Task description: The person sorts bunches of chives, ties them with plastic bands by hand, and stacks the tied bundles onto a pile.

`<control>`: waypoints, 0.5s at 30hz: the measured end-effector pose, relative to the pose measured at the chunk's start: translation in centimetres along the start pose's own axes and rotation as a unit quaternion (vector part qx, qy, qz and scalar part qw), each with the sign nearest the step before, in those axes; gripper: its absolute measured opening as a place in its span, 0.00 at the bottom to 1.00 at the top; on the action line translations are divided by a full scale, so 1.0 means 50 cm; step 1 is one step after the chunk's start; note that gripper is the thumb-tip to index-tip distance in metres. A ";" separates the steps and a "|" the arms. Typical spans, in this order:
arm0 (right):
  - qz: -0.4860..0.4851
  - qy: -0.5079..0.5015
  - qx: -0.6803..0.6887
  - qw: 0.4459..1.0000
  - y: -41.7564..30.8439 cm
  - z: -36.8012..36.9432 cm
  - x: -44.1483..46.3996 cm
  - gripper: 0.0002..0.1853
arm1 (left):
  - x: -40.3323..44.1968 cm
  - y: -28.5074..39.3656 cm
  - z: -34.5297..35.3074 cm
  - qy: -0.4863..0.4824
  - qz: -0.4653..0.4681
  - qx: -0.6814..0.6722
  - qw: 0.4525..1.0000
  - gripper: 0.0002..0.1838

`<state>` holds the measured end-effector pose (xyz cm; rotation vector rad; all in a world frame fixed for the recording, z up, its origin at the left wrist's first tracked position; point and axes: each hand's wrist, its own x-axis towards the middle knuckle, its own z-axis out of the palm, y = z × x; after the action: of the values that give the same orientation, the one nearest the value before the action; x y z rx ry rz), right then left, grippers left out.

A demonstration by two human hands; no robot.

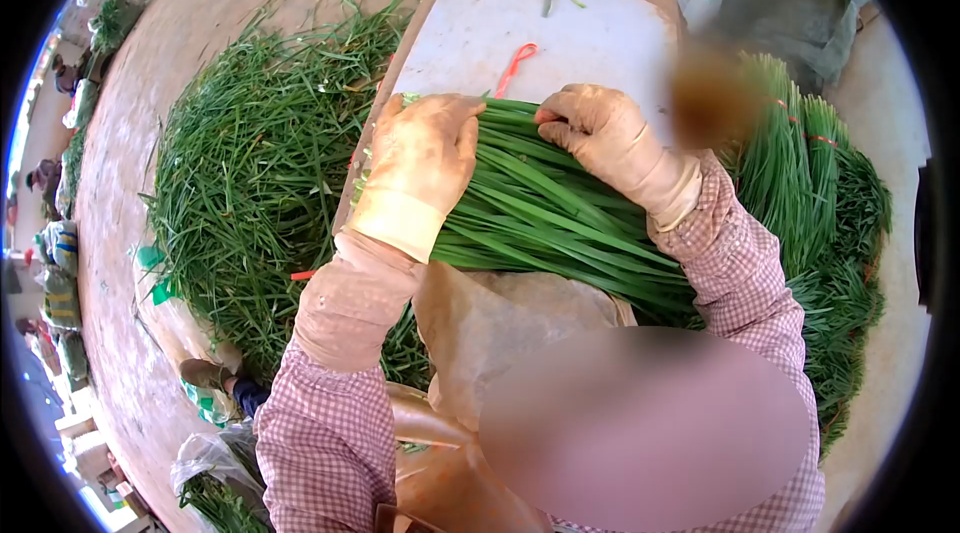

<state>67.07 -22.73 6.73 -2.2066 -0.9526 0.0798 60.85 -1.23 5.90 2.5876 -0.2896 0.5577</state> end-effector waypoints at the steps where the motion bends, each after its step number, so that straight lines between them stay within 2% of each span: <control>1: 0.036 0.004 0.033 0.999 0.000 -0.001 0.001 0.11 | -0.001 0.001 -0.001 -0.006 -0.001 0.009 1.000 0.10; 2: 0.036 0.003 0.033 0.999 0.001 -0.005 0.000 0.11 | -0.003 -0.001 0.000 -0.006 -0.001 0.008 1.000 0.10; 4: 0.119 0.045 0.160 0.979 0.008 -0.022 -0.006 0.10 | -0.003 -0.004 0.004 -0.018 0.001 0.014 1.000 0.10; 7: 0.142 0.074 0.163 0.973 0.013 -0.078 -0.006 0.10 | -0.006 0.002 0.002 -0.018 -0.008 0.026 0.999 0.10; 8: 0.148 0.099 0.249 0.952 0.027 -0.093 -0.005 0.10 | -0.006 0.005 0.000 -0.017 -0.008 0.025 0.999 0.10; 9: 0.122 0.143 0.275 0.943 0.024 -0.112 -0.008 0.10 | -0.005 0.007 -0.001 -0.019 -0.007 0.029 0.999 0.11; 10: 0.138 0.138 0.378 0.905 0.039 -0.144 0.009 0.10 | -0.006 0.008 -0.002 -0.022 -0.006 0.034 0.999 0.11; 12: 0.138 0.191 0.451 0.860 0.046 -0.175 0.033 0.11 | -0.006 0.005 -0.001 -0.023 -0.001 0.038 0.999 0.11; 13: 0.123 0.251 0.424 0.861 -0.009 -0.169 0.051 0.13 | -0.005 0.003 0.001 -0.025 0.004 0.043 0.999 0.11; 15: -0.091 0.136 0.308 0.937 -0.133 -0.150 0.070 0.12 | -0.004 -0.007 0.009 -0.004 0.016 0.038 0.999 0.11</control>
<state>67.93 -21.80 17.28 -1.5011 -0.8300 -0.0156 60.92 -1.13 5.31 2.6634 -0.3181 0.5799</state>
